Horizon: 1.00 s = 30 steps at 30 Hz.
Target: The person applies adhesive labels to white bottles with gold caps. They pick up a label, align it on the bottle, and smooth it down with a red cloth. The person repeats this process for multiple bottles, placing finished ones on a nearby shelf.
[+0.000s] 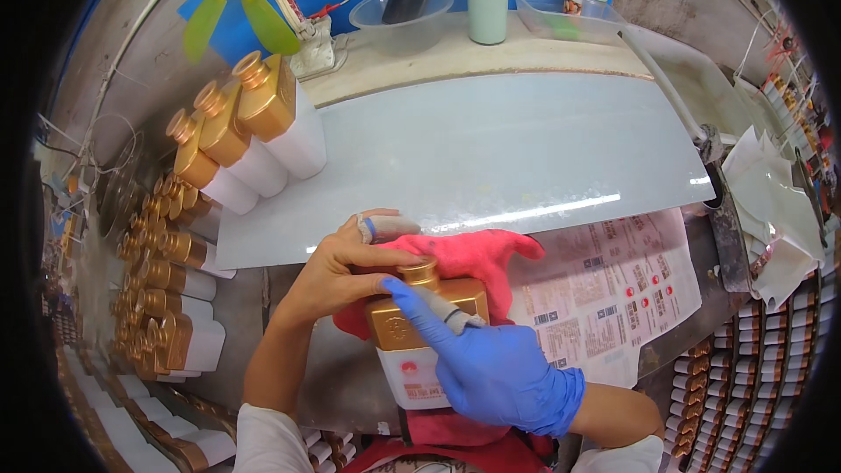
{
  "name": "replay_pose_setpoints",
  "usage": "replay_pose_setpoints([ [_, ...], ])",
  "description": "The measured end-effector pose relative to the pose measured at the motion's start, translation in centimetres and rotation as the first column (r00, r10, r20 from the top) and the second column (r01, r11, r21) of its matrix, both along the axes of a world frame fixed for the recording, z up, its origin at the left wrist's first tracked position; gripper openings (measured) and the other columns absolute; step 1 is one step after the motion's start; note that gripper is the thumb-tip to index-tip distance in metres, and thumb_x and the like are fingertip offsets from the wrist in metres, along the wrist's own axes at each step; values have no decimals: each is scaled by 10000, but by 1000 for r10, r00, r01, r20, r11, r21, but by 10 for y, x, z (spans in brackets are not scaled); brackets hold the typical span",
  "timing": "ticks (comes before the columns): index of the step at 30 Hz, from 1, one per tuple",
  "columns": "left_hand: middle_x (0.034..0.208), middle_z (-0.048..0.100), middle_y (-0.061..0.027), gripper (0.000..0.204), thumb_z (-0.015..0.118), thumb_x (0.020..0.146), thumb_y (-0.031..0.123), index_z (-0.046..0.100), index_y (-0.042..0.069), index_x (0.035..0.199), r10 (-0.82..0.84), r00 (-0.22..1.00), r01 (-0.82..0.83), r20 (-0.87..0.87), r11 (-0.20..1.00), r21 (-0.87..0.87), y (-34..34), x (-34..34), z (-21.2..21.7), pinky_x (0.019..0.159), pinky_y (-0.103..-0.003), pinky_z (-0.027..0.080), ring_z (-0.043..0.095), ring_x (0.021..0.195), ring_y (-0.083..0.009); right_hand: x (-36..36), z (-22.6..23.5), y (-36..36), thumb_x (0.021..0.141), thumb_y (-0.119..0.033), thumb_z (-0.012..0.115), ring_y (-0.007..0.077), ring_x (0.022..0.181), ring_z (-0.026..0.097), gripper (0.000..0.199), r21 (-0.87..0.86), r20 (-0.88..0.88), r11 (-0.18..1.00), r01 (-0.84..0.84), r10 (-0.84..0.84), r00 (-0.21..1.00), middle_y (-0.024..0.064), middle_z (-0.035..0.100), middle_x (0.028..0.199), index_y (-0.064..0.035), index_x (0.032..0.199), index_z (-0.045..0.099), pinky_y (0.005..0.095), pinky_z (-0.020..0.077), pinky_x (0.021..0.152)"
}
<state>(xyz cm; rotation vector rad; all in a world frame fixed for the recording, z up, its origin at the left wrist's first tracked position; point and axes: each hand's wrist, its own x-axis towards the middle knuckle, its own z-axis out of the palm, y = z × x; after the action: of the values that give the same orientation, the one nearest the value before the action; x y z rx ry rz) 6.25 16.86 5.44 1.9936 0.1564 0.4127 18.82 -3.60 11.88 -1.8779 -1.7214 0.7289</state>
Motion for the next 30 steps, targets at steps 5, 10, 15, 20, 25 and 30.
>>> replay_pose_setpoints([
  [5, 1195, 627, -140, 315, 755, 748, 231, 741, 169, 1057, 1, 1000, 0, -21, 1000, 28, 1, -1, -1, 1007, -429, 346, 484, 1162, -328, 3, -19, -8, 784, -11, 482, 335, 670, 641, 784, 124, 32, 989, 80, -85, 996, 203, 523, 1332, -185, 1512, 250, 370, 520, 560],
  [10, 1205, 624, -137, 312, 757, 747, 227, 739, 159, 1051, 0, 1000, 0, -21, 999, 34, 1, -1, -3, 1003, -429, 350, 482, 1167, -334, 15, -34, -4, 795, -1, 465, 338, 627, 621, 747, 239, 12, 966, 99, -105, 994, 230, 564, 1254, -145, 1502, 273, 375, 515, 568],
  [15, 1217, 619, -134, 312, 761, 740, 207, 739, 153, 1046, -25, 999, 26, -33, 1000, 10, 1, -1, 1, 1004, -421, 356, 485, 1160, -332, -1, -17, -6, 788, -1, 470, 328, 574, 599, 760, 155, -23, 985, 72, -70, 997, 226, 578, 1225, -131, 1506, 258, 373, 511, 557],
  [20, 1220, 621, -126, 330, 769, 735, 187, 735, 146, 1061, 10, 998, -12, -59, 999, -39, -1, -3, 0, 1021, -413, 354, 466, 1179, -313, 3, -20, -7, 796, -11, 479, 330, 577, 597, 743, 142, 91, 985, 100, -114, 989, 189, 613, 1153, -147, 1499, 283, 378, 505, 555],
  [25, 1227, 621, -121, 329, 791, 695, 106, 752, 105, 1021, 23, 995, -34, -98, 992, -119, -2, -2, 1, 1047, -413, 321, 424, 1251, -290, 10, -33, -7, 811, -15, 483, 341, 635, 590, 712, 210, -23, 959, 188, -188, 982, 178, 594, 917, -189, 1485, 329, 401, 497, 604],
  [30, 1282, 572, -113, 418, 644, 862, 39, 563, -25, 1266, 107, 994, -106, -23, 888, -449, -6, -17, 7, 1008, -318, 418, 531, 1186, -183, 1, -22, -11, 805, -13, 486, 342, 571, 551, 719, 304, 9, 939, 159, -169, 986, 164, 582, 798, -170, 1487, 323, 411, 482, 578],
])
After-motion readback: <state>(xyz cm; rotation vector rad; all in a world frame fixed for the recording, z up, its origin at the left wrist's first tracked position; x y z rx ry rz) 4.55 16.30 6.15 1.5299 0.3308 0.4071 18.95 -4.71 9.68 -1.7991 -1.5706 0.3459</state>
